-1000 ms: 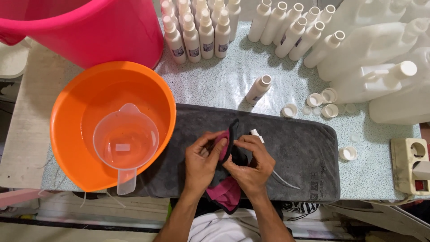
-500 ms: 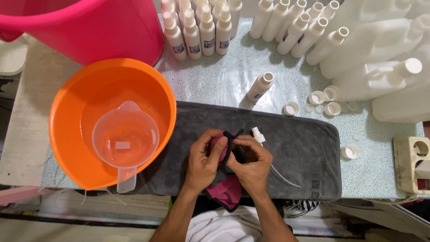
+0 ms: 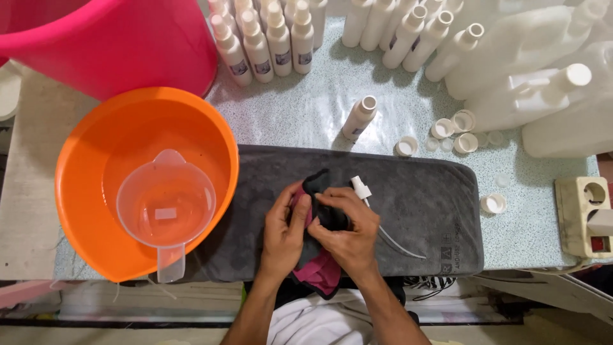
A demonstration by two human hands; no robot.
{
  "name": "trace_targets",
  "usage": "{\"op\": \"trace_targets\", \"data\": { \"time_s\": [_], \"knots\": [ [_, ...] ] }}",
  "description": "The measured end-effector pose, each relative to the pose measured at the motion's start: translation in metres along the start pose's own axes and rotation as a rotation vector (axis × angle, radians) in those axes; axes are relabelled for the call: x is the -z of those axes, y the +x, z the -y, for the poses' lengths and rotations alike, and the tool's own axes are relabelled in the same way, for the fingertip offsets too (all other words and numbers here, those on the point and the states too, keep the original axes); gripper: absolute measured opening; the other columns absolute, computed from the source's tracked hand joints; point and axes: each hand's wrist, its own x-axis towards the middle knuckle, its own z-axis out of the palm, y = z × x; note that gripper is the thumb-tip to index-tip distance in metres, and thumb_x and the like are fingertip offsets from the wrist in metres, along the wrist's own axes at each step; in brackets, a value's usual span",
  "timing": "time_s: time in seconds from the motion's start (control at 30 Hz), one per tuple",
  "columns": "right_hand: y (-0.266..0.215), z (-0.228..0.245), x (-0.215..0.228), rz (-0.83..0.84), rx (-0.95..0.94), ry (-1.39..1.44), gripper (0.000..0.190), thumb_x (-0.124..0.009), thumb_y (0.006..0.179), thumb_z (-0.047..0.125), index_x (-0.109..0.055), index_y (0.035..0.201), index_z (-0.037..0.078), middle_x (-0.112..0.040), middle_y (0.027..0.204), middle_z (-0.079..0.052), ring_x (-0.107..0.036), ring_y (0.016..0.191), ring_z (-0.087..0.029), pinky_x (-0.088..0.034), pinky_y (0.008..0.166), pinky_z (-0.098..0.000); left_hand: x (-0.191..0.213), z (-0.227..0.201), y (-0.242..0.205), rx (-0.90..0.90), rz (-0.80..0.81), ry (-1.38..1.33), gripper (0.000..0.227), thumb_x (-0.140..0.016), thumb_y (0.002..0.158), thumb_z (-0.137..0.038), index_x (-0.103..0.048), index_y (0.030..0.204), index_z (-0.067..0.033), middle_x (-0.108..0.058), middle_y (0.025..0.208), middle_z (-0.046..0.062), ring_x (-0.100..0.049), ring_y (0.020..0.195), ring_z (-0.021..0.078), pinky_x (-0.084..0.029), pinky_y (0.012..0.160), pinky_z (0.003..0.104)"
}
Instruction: Assembling small plastic bottles by inserting spray pumps and wiping them clean with a cloth.
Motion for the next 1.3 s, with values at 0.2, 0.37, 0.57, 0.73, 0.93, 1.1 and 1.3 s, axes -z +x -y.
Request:
{"op": "trace_targets", "data": {
  "time_s": [0.2, 0.37, 0.57, 0.73, 0.93, 1.1, 1.3],
  "knots": [
    [-0.004, -0.01, -0.007, -0.038, 0.102, -0.02, 0.027, -0.081, 0.066, -0.011, -0.077, 0.092, -0.003, -0.072, 0.081, -0.015, -0.071, 0.074, -0.028, -0.059, 0.067, -0.0401, 0.017, 0.055, -0.003, 0.059, 0.042, 0.001, 0.029, -0.049, 0.109, -0.012, -0.074, 0.114, 0.0025, -0.07, 0.084, 0.008, -0.059, 0.09, 0.0153, -0.056, 0.084, 0.039],
    [-0.002, -0.012, -0.002, -0.043, 0.106, -0.031, 0.026, -0.08, 0.066, -0.011, -0.077, 0.091, -0.003, -0.072, 0.081, -0.015, -0.071, 0.074, -0.028, -0.059, 0.067, -0.0402, 0.01, 0.028, -0.002, 0.041, 0.041, 0.062, 0.025, -0.053, 0.107, -0.012, -0.074, 0.113, 0.0004, -0.069, 0.082, 0.008, -0.06, 0.087, 0.0153, -0.056, 0.081, 0.038],
    [-0.003, -0.009, -0.003, -0.021, 0.108, -0.006, 0.024, -0.081, 0.065, -0.011, -0.076, 0.088, -0.003, -0.072, 0.078, -0.015, -0.071, 0.07, -0.031, -0.059, 0.064, -0.041, 0.007, 0.032, 0.004, -0.018, 0.013, 0.1, 0.034, -0.045, 0.11, -0.013, -0.066, 0.086, -0.0025, -0.048, 0.059, 0.002, -0.049, 0.061, 0.0118, -0.045, 0.057, 0.028],
    [-0.001, -0.013, 0.001, -0.032, 0.073, -0.003, 0.025, -0.079, 0.065, -0.012, -0.077, 0.089, -0.003, -0.073, 0.078, -0.016, -0.071, 0.071, -0.028, -0.058, 0.064, -0.0412, 0.001, 0.004, 0.005, 0.006, 0.074, 0.047, 0.021, -0.055, 0.106, -0.014, -0.067, 0.095, -0.002, -0.055, 0.065, 0.001, -0.052, 0.069, 0.0117, -0.051, 0.064, 0.032],
    [-0.003, -0.009, -0.004, -0.008, 0.081, 0.042, 0.022, -0.082, 0.068, -0.009, -0.076, 0.088, -0.003, -0.072, 0.078, -0.016, -0.07, 0.071, -0.028, -0.058, 0.064, -0.039, 0.012, 0.036, 0.004, -0.04, 0.039, 0.082, 0.036, -0.04, 0.112, -0.011, -0.06, 0.082, -0.0044, -0.044, 0.061, 0.001, -0.046, 0.064, 0.0124, -0.042, 0.06, 0.029],
    [-0.001, -0.011, -0.001, -0.003, 0.094, -0.006, 0.025, -0.078, 0.066, -0.011, -0.077, 0.09, -0.003, -0.073, 0.08, -0.015, -0.071, 0.075, -0.027, -0.059, 0.067, -0.0399, 0.009, 0.003, 0.001, -0.015, 0.103, -0.015, 0.02, -0.051, 0.107, -0.007, -0.069, 0.103, 0.0, -0.057, 0.075, 0.0, -0.053, 0.078, 0.0124, -0.053, 0.075, 0.033],
    [-0.006, -0.017, 0.006, -0.008, -0.048, 0.106, 0.021, -0.078, 0.07, -0.011, -0.076, 0.09, -0.004, -0.073, 0.081, -0.016, -0.067, 0.078, -0.02, -0.058, 0.07, -0.039, 0.004, 0.011, 0.001, -0.027, 0.0, 0.017, 0.031, -0.045, 0.11, -0.01, -0.068, 0.09, -0.004, -0.046, 0.063, -0.002, -0.047, 0.068, 0.0096, -0.045, 0.062, 0.027]
  ]
}}
